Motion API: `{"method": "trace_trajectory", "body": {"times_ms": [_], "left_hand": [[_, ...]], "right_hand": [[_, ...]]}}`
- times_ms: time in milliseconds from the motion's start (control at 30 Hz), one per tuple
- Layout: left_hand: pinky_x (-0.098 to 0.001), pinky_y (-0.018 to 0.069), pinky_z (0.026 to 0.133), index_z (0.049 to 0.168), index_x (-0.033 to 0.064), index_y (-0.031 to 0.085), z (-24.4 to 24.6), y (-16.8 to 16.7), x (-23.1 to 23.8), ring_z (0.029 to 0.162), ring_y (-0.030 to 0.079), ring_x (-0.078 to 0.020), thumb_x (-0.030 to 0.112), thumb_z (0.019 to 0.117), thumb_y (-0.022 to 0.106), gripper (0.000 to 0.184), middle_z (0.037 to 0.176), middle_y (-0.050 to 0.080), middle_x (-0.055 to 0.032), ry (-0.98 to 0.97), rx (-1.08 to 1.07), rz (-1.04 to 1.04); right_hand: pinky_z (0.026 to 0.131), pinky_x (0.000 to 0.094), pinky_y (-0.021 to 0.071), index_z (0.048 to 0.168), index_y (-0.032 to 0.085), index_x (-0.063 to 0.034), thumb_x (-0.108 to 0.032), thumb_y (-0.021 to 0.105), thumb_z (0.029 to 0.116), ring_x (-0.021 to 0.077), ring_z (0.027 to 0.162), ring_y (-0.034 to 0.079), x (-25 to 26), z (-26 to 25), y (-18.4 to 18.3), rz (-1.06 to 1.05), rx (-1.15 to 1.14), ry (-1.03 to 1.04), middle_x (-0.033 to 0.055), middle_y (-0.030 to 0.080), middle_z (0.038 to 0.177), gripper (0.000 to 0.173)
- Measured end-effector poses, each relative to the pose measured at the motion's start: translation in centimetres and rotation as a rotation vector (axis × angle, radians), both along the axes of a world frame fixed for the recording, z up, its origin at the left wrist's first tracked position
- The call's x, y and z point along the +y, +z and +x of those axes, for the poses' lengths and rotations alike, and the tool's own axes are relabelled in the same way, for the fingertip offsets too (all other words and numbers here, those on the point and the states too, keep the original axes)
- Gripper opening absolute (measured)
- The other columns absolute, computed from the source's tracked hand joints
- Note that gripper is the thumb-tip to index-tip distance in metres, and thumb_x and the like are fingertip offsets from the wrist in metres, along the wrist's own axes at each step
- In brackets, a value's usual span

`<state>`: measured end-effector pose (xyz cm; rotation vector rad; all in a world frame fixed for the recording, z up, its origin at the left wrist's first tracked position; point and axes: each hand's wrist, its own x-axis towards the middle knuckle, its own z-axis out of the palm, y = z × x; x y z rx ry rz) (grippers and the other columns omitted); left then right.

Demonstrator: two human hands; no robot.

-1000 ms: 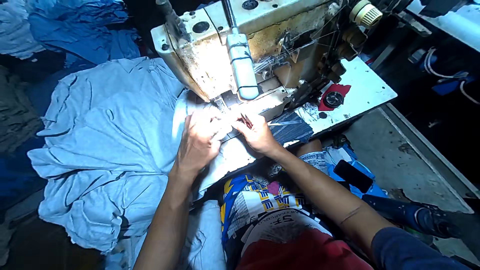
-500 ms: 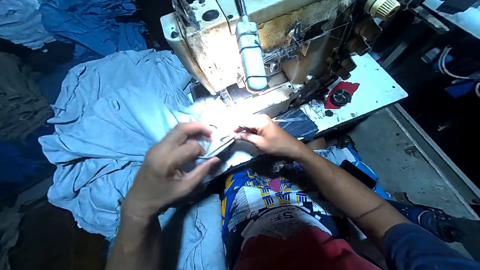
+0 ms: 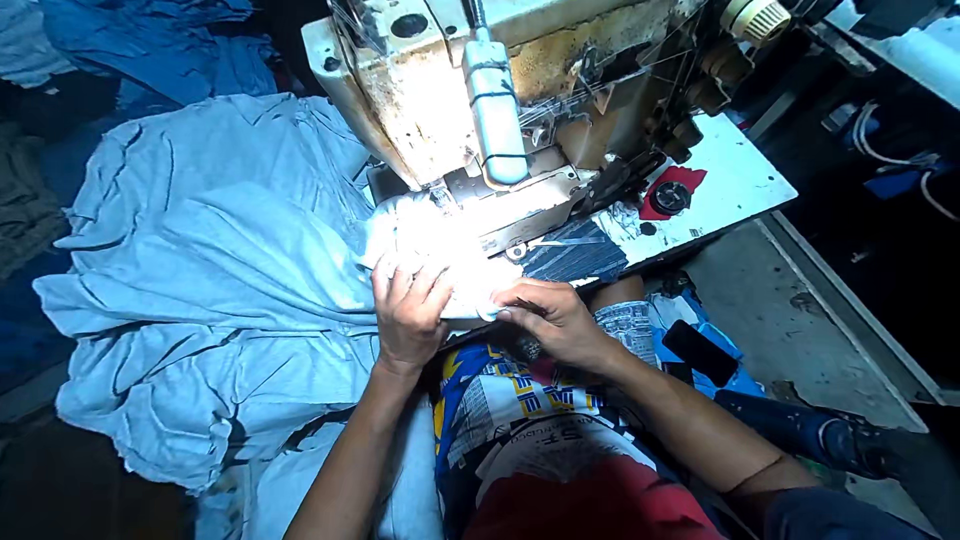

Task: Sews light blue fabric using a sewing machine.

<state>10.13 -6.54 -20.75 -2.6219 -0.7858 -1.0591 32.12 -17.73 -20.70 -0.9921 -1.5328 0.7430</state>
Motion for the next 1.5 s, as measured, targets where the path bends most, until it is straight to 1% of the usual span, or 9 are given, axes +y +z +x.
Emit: {"method": "trace_trajectory", "body": {"times_ms": [167, 400, 633, 1033, 1133, 1233, 1300, 1400, 1500], "left_hand": [[-0.059, 0.0346, 0.111, 0.097, 0.009, 0.076, -0.8, 3.8, -0.9, 0.108, 0.065, -0.031, 0.008, 0.0939, 0.059, 0.017, 0.111, 0.074, -0.0071, -0.006, 0.161, -0.047], [-0.0545, 0.0377, 0.11, 0.097, 0.0061, 0.077, -0.8, 4.9, 2.0, 0.105, 0.065, -0.0327, 0.005, 0.0956, 0.057, 0.02, 0.104, 0.074, -0.0094, -0.031, 0.125, 0.001], [-0.0503, 0.0429, 0.11, 0.091, 0.0035, 0.077, -1.5, 4.2, 7.3, 0.122, 0.061, -0.0334, -0.001, 0.0878, 0.059, 0.019, 0.109, 0.073, -0.0133, -0.329, -0.049, -0.136], [-0.0462, 0.0422, 0.109, 0.1, 0.0058, 0.077, -1.1, 6.5, 9.4, 0.119, 0.063, -0.0283, -0.003, 0.0899, 0.057, 0.025, 0.114, 0.074, -0.0081, -0.281, 0.086, -0.169], [-0.0509, 0.0431, 0.104, 0.093, 0.0054, 0.074, -1.6, 8.4, 7.8, 0.121, 0.057, -0.033, 0.014, 0.0817, 0.068, 0.016, 0.122, 0.067, -0.0122, -0.304, 0.252, -0.227], [-0.0535, 0.0431, 0.101, 0.093, 0.0099, 0.074, -2.8, 10.2, 7.4, 0.119, 0.056, -0.0326, 0.056, 0.0874, 0.068, 0.047, 0.125, 0.063, -0.0115, -0.247, 0.391, -0.239], [-0.0618, 0.0428, 0.096, 0.092, 0.0123, 0.074, -4.7, 11.8, 8.5, 0.118, 0.056, -0.0381, 0.067, 0.0895, 0.06, 0.056, 0.126, 0.062, -0.0132, -0.125, 0.473, -0.242], [-0.0695, 0.041, 0.094, 0.091, 0.0104, 0.073, -7.9, 14.4, 9.9, 0.121, 0.051, -0.047, 0.064, 0.0898, 0.061, 0.055, 0.132, 0.058, -0.0182, 0.026, 0.467, -0.264], [-0.0532, 0.0462, 0.102, 0.081, 0.008, 0.068, -8.1, 15.9, 6.7, 0.126, 0.053, -0.0328, 0.043, 0.0896, 0.071, 0.037, 0.135, 0.058, -0.0138, -0.19, 0.259, -0.322]], "right_hand": [[0.078, 0.0264, 0.0592, 0.101, 0.073, 0.0009, -0.006, 0.065, 0.0992, 0.0105, 0.086, 0.068, -0.2, -0.1, -0.3, -0.043, 0.1, -0.059, 0.0076, 0.073, 0.099, 0.011], [0.059, 0.0257, 0.0539, 0.098, 0.072, -0.0015, -0.007, 0.069, 0.0963, 0.0098, 0.066, 0.061, 2.6, -0.7, -0.1, -0.079, 0.144, -0.147, 0.0051, 0.069, 0.086, 0.007], [0.061, 0.0269, 0.055, 0.102, 0.071, -0.001, -0.004, 0.068, 0.0969, 0.0109, 0.067, 0.061, 5.8, -1.4, 0.3, -0.059, 0.162, -0.147, 0.0063, 0.069, 0.089, 0.007], [0.06, 0.0262, 0.0551, 0.107, 0.069, -0.0008, -0.003, 0.065, 0.0988, 0.0111, 0.067, 0.062, 7.8, -1.8, 0.3, 0.034, 0.103, -0.196, 0.0073, 0.068, 0.085, 0.009], [0.059, 0.0268, 0.0549, 0.108, 0.068, -0.0002, -0.001, 0.064, 0.0986, 0.012, 0.066, 0.061, 8.0, -1.8, 0.2, 0.049, 0.115, -0.179, 0.0082, 0.067, 0.085, 0.01], [0.06, 0.0268, 0.0554, 0.109, 0.067, 0.0, -0.002, 0.064, 0.0991, 0.012, 0.067, 0.062, 8.1, -1.6, 0.1, 0.054, 0.107, -0.162, 0.0084, 0.067, 0.086, 0.011], [0.063, 0.0268, 0.0565, 0.11, 0.068, -0.0001, -0.003, 0.063, 0.0999, 0.0116, 0.07, 0.063, 8.0, -1.4, 0.0, 0.056, 0.081, -0.161, 0.0083, 0.069, 0.088, 0.012], [0.068, 0.0284, 0.0584, 0.11, 0.069, -0.0014, -0.005, 0.062, 0.1009, 0.0117, 0.074, 0.065, 8.0, -1.0, 0.4, 0.054, 0.003, -0.157, 0.0076, 0.07, 0.091, 0.012], [0.07, 0.029, 0.0572, 0.108, 0.07, -0.0036, -0.008, 0.063, 0.1008, 0.0109, 0.075, 0.064, 7.7, -0.4, 1.9, 0.052, -0.121, -0.106, 0.0062, 0.068, 0.09, 0.011]]}}
